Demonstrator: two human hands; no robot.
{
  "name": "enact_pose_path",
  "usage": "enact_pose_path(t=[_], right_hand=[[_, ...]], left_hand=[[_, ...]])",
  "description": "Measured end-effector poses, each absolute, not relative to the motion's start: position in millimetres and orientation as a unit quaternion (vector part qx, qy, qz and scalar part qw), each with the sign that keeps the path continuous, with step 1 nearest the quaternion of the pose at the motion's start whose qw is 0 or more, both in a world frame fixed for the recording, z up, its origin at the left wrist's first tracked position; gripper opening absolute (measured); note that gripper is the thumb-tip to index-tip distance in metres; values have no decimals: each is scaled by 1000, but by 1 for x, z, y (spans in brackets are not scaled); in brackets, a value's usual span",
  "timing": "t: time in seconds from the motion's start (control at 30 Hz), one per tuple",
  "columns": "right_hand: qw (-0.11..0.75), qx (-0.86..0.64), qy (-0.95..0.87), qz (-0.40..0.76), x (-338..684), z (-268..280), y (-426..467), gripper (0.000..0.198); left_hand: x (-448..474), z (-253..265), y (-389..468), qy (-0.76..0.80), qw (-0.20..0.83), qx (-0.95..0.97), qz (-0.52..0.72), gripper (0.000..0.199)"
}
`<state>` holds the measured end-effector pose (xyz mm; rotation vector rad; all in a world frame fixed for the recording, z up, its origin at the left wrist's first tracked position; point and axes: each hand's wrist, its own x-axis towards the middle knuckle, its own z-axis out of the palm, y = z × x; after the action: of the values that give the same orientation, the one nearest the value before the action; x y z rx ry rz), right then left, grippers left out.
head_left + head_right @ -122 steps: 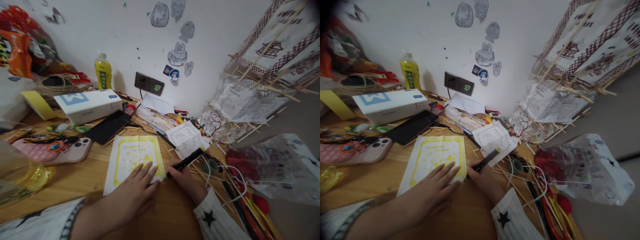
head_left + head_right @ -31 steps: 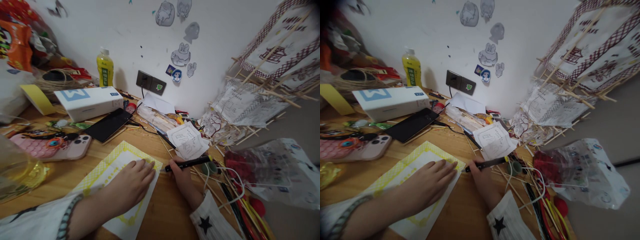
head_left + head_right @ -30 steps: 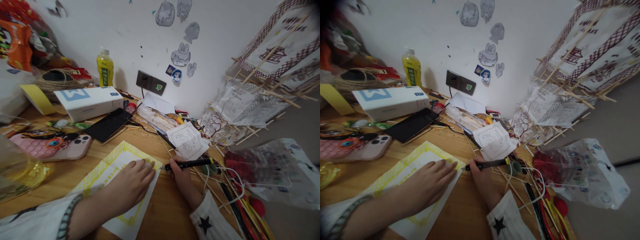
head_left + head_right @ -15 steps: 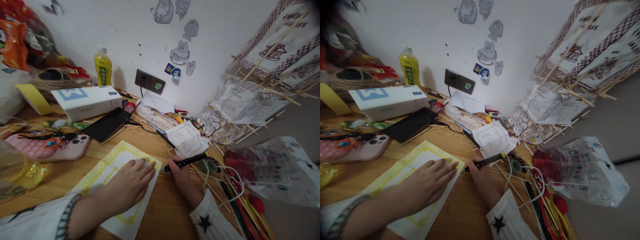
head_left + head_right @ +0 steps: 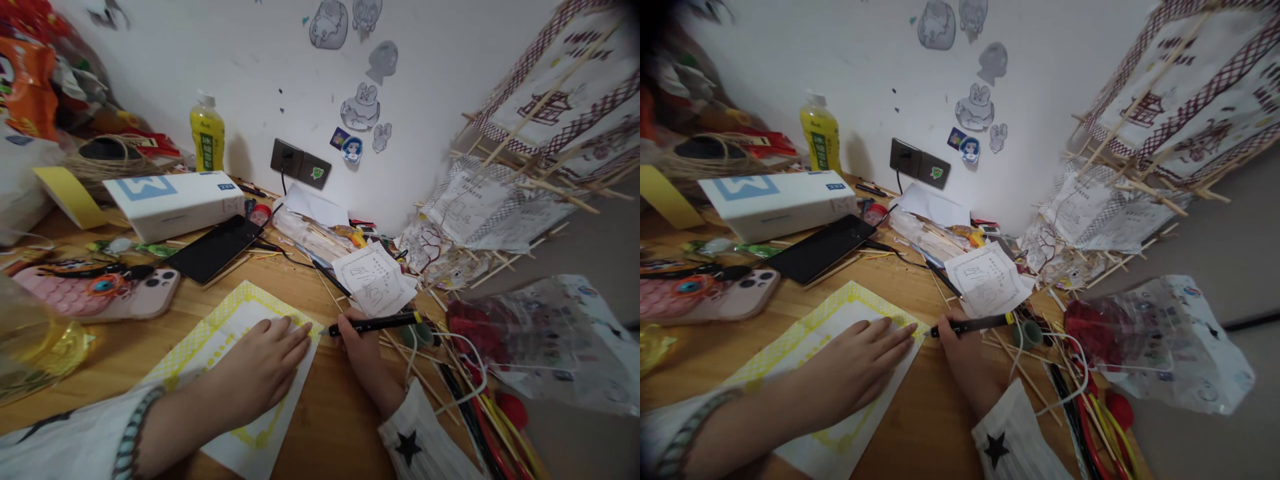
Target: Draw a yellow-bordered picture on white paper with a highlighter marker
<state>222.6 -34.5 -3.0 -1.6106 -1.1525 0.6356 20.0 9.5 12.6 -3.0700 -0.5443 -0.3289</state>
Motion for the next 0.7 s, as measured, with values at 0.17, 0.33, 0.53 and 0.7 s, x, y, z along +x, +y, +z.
enact_pose_path(t=[0.17,0.33,0.53,0.7], right_hand=[[522,-674,-464,241,223,-3,-36,21],[526,-666,-466,250,223,-4,-34,24],[537,-672,-449,244,221,-2,-35,24],[570,-672,-406,243,224,2,-36,25]], left_hand=[[20,12,9,-172,7,-979,-113,35],[20,14,9,-174,9,-979,-102,34],[20,14,8,-177,3,-979,-103,33],[17,10,11,-168,-20,-978,-125,35]])
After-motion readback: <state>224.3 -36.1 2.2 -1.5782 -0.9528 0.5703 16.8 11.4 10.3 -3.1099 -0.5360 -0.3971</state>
